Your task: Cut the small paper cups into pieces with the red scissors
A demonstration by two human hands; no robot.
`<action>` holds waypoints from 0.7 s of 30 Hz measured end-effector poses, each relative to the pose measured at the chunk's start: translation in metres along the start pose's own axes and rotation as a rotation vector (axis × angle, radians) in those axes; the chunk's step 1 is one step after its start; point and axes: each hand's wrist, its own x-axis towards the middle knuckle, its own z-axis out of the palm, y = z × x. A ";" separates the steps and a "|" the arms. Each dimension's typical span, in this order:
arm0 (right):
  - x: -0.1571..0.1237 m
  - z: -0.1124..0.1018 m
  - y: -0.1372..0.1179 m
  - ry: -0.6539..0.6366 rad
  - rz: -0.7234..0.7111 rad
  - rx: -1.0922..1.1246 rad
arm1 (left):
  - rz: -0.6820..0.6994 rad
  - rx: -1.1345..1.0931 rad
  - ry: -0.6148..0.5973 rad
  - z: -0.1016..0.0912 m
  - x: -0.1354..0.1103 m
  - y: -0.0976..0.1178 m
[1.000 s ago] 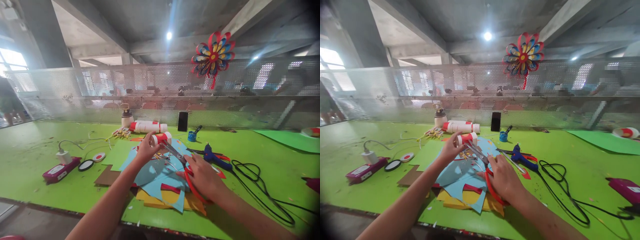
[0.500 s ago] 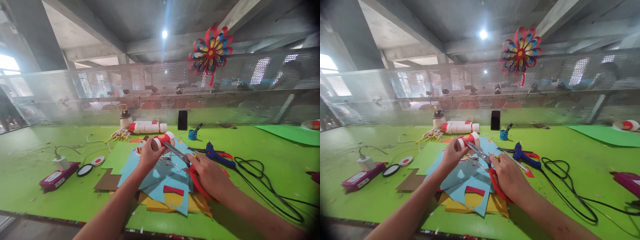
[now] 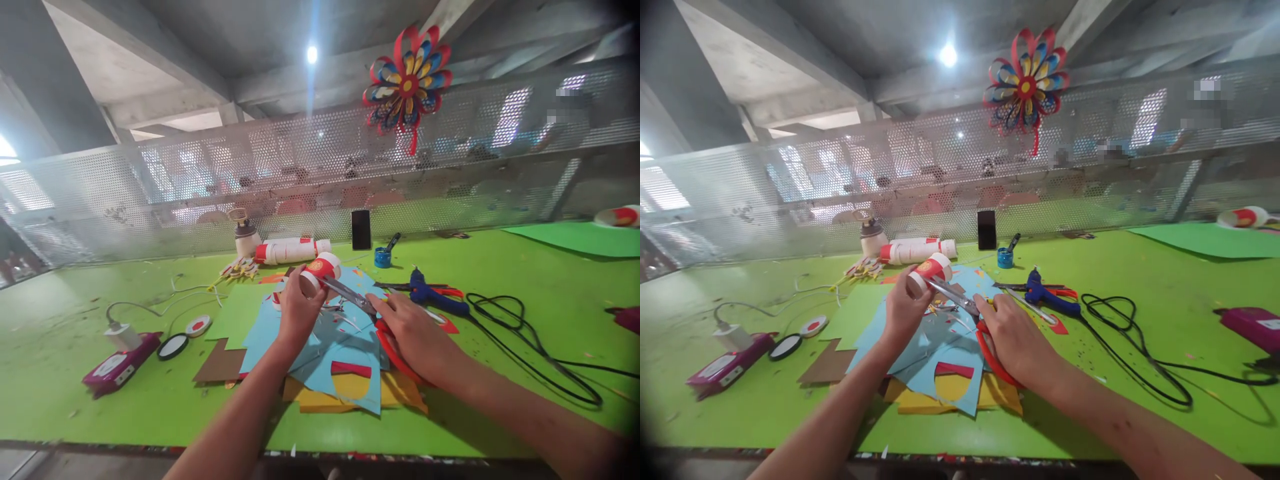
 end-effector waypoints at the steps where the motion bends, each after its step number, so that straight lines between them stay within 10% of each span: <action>1: 0.000 0.000 -0.001 0.000 0.000 -0.002 | 0.000 -0.001 0.001 0.000 -0.001 0.002; 13: 0.000 -0.003 -0.002 -0.029 0.045 -0.027 | -0.099 -0.144 -0.067 0.003 -0.005 0.003; 21: 0.003 -0.007 0.006 -0.026 0.064 0.014 | -0.268 -0.807 -0.267 -0.005 -0.001 0.015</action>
